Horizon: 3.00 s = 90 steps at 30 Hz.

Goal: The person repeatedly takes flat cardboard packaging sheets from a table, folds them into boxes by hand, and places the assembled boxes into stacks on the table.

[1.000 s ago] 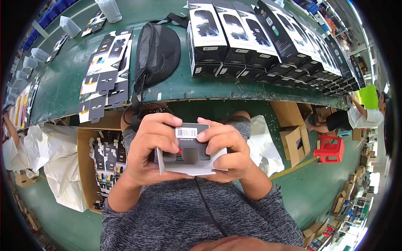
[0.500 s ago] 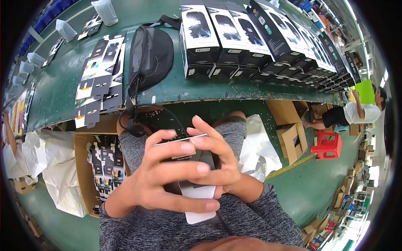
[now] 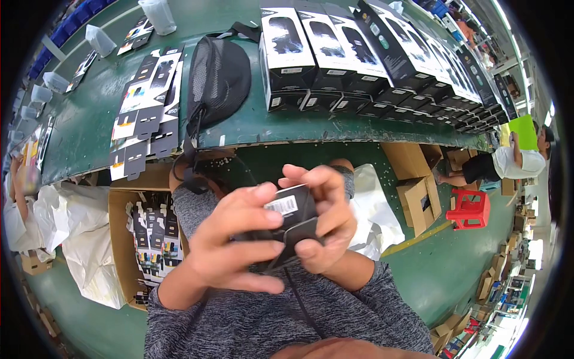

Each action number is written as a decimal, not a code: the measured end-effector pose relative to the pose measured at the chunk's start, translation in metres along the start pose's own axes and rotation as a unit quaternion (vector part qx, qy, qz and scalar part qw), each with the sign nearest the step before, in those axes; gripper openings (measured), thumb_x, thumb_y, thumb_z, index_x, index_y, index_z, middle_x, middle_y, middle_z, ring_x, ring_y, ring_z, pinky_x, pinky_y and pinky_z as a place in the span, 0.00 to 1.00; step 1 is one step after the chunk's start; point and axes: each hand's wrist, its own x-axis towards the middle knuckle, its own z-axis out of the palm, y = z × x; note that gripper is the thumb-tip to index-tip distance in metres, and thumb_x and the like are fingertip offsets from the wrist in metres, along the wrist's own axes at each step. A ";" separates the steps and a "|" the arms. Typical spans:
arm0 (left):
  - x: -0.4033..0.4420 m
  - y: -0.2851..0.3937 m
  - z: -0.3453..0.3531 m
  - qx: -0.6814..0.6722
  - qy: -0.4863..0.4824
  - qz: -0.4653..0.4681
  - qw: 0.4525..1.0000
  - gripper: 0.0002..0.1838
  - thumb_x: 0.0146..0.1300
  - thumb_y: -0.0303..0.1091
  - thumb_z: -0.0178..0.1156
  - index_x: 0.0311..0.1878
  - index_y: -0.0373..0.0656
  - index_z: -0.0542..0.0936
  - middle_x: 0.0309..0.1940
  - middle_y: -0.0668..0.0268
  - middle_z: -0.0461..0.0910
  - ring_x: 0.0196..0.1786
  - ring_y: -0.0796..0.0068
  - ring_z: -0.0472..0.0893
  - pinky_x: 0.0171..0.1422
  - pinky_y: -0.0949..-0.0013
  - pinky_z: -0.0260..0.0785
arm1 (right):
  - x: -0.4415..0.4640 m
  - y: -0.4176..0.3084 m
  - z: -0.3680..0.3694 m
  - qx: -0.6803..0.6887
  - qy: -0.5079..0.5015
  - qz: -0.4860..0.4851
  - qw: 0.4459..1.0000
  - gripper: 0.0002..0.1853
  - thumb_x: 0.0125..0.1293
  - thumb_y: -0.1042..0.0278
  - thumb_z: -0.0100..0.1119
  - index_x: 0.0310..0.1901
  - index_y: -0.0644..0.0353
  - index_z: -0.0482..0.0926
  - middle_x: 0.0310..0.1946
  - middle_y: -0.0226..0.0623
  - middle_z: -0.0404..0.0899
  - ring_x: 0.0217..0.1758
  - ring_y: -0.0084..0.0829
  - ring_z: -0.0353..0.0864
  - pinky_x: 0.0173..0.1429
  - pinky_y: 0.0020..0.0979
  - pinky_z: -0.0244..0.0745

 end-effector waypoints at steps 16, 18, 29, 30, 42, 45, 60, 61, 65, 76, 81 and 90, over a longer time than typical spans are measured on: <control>-0.027 0.012 -0.010 0.214 -0.090 -0.154 0.960 0.52 0.38 0.57 0.79 0.68 0.40 0.78 0.56 0.55 0.79 0.54 0.52 0.79 0.60 0.52 0.72 | -0.029 0.017 0.027 0.257 0.050 0.429 0.865 0.33 0.66 0.69 0.71 0.70 0.64 0.69 0.62 0.40 0.76 0.69 0.30 0.73 0.74 0.35 0.66; -0.025 0.015 -0.012 0.231 -0.104 -0.160 0.954 0.52 0.38 0.57 0.78 0.68 0.39 0.78 0.56 0.55 0.79 0.53 0.51 0.79 0.59 0.52 0.72 | -0.028 0.016 0.028 0.265 0.051 0.433 0.860 0.33 0.67 0.68 0.71 0.71 0.65 0.68 0.63 0.40 0.76 0.69 0.30 0.73 0.74 0.35 0.66; -0.019 0.013 -0.017 0.108 -0.106 -0.298 0.943 0.70 0.24 0.57 0.87 0.74 0.33 0.68 0.62 0.50 0.77 0.59 0.49 0.79 0.67 0.54 0.68 | -0.045 0.030 0.003 0.204 -0.031 0.341 0.917 0.50 0.69 0.26 0.55 0.73 0.68 0.62 0.66 0.42 0.70 0.70 0.31 0.72 0.72 0.34 0.68; -0.018 0.017 -0.023 0.062 -0.088 -0.337 0.935 0.71 0.23 0.58 0.87 0.74 0.33 0.68 0.62 0.49 0.77 0.60 0.51 0.79 0.68 0.55 0.67 | -0.050 0.034 -0.011 0.152 -0.035 0.314 0.937 0.46 0.70 0.28 0.57 0.71 0.67 0.66 0.63 0.42 0.73 0.67 0.32 0.74 0.70 0.34 0.69; 0.250 -0.063 -0.013 0.348 -0.290 0.167 0.876 0.50 0.29 0.47 0.83 0.65 0.50 0.81 0.58 0.62 0.81 0.62 0.53 0.78 0.74 0.44 0.62 | -0.155 0.120 -0.273 -0.589 -0.136 0.237 0.761 0.11 0.61 0.59 0.67 0.41 0.55 0.84 0.40 0.39 0.85 0.54 0.43 0.82 0.65 0.42 0.70; 0.311 -0.118 0.027 0.278 -0.373 0.179 0.867 0.55 0.25 0.32 0.84 0.69 0.49 0.79 0.67 0.61 0.76 0.70 0.53 0.73 0.77 0.52 0.64 | -0.160 0.126 -0.281 -0.588 -0.113 0.230 0.767 0.07 0.61 0.63 0.63 0.35 0.55 0.83 0.36 0.38 0.86 0.50 0.43 0.83 0.64 0.43 0.70; 0.314 -0.183 0.073 0.246 -0.450 0.074 0.855 0.52 0.39 0.14 0.75 0.73 0.58 0.75 0.74 0.65 0.67 0.77 0.56 0.66 0.83 0.56 0.60 | -0.156 0.133 -0.295 -0.583 -0.067 0.227 0.777 0.05 0.58 0.65 0.64 0.31 0.55 0.84 0.35 0.36 0.86 0.48 0.43 0.84 0.58 0.41 0.72; 0.311 -0.184 0.073 0.247 -0.446 0.083 0.856 0.50 0.42 0.12 0.73 0.73 0.56 0.74 0.75 0.65 0.67 0.77 0.55 0.66 0.83 0.56 0.60 | -0.156 0.134 -0.294 -0.584 -0.065 0.222 0.778 0.05 0.58 0.64 0.64 0.31 0.55 0.84 0.34 0.35 0.86 0.47 0.43 0.84 0.58 0.41 0.72; 0.306 -0.181 0.065 0.337 -0.392 0.189 0.835 0.46 0.51 0.06 0.58 0.75 0.51 0.71 0.77 0.61 0.65 0.79 0.54 0.64 0.82 0.56 0.58 | -0.157 0.136 -0.293 -0.574 -0.076 0.237 0.780 0.06 0.58 0.63 0.65 0.33 0.55 0.84 0.37 0.37 0.85 0.50 0.44 0.82 0.58 0.43 0.72; -0.003 -0.049 -0.039 0.138 -0.138 -0.015 0.981 0.20 0.56 0.22 0.66 0.54 0.42 0.85 0.42 0.61 0.86 0.42 0.61 0.85 0.47 0.59 0.78 | -0.207 0.084 -0.248 -0.578 0.089 0.215 0.782 0.19 0.57 0.72 0.70 0.20 0.59 0.66 0.18 0.40 0.67 0.23 0.40 0.69 0.31 0.39 0.65; 0.021 0.016 -0.002 -0.089 -0.142 0.135 0.977 0.19 0.68 0.28 0.61 0.62 0.39 0.81 0.48 0.62 0.85 0.48 0.59 0.83 0.51 0.58 0.74 | -0.180 0.061 -0.268 -0.544 -0.126 0.305 0.771 0.16 0.58 0.69 0.69 0.20 0.60 0.70 0.18 0.43 0.73 0.22 0.43 0.76 0.29 0.40 0.69; 0.066 0.160 0.173 -0.244 -0.212 0.400 0.857 0.21 0.73 0.51 0.61 0.62 0.52 0.75 0.56 0.59 0.81 0.53 0.59 0.82 0.57 0.48 0.72 | -0.027 0.012 -0.160 -0.556 -0.371 0.040 0.743 0.14 0.55 0.69 0.73 0.22 0.55 0.72 0.21 0.37 0.74 0.26 0.42 0.78 0.31 0.40 0.72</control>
